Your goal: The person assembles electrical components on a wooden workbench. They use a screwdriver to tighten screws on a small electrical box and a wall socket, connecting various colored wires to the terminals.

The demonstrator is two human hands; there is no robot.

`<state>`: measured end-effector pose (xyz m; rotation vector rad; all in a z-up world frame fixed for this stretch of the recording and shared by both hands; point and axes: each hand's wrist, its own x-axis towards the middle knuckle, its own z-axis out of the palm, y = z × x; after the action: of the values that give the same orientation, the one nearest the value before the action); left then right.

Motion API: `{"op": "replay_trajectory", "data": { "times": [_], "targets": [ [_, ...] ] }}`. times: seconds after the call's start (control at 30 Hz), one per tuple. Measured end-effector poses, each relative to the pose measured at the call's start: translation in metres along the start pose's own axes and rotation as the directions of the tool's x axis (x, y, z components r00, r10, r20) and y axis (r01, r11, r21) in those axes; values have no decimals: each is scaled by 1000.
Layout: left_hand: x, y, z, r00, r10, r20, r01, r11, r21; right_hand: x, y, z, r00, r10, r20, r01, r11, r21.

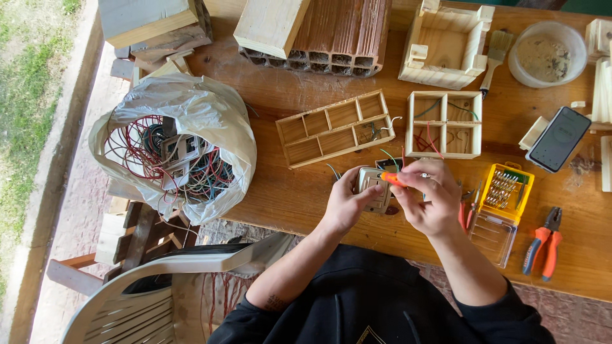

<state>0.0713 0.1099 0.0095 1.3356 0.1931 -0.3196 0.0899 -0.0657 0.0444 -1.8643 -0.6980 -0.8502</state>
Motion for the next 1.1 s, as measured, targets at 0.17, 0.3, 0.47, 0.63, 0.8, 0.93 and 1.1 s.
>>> {"op": "replay_trajectory", "data": {
  "times": [0.17, 0.3, 0.47, 0.63, 0.8, 0.93, 1.1],
  "targets": [
    [0, 2, -7, 1000, 7, -30, -7, 1000, -10, 15, -7, 11, 1000, 22, 11, -22, 999, 28],
    [4, -7, -17, 999, 14, -48, -14, 1000, -9, 8, -1, 22, 999, 51, 0, -51, 999, -3],
    [6, -8, -25, 996, 29, -87, -34, 998, -47, 30, -11, 36, 998, 50, 36, -53, 996, 66],
    [7, 4, -35, 993, 42, -106, -51, 996, -77, 27, -7, 53, 998, 64, -8, -62, 988, 144],
    [7, -5, -50, 990, 48, -131, -61, 994, -93, 47, -24, 64, 999, -16, 47, 20, 996, -85],
    [18, -22, -64, 987, 62, -149, -78, 992, -100, 30, -12, 80, 999, 10, 35, -8, 998, -54],
    [15, -23, -78, 983, 40, -179, -58, 994, -93, 22, -8, 91, 1000, 26, 10, -26, 1000, -4]
  ]
}}
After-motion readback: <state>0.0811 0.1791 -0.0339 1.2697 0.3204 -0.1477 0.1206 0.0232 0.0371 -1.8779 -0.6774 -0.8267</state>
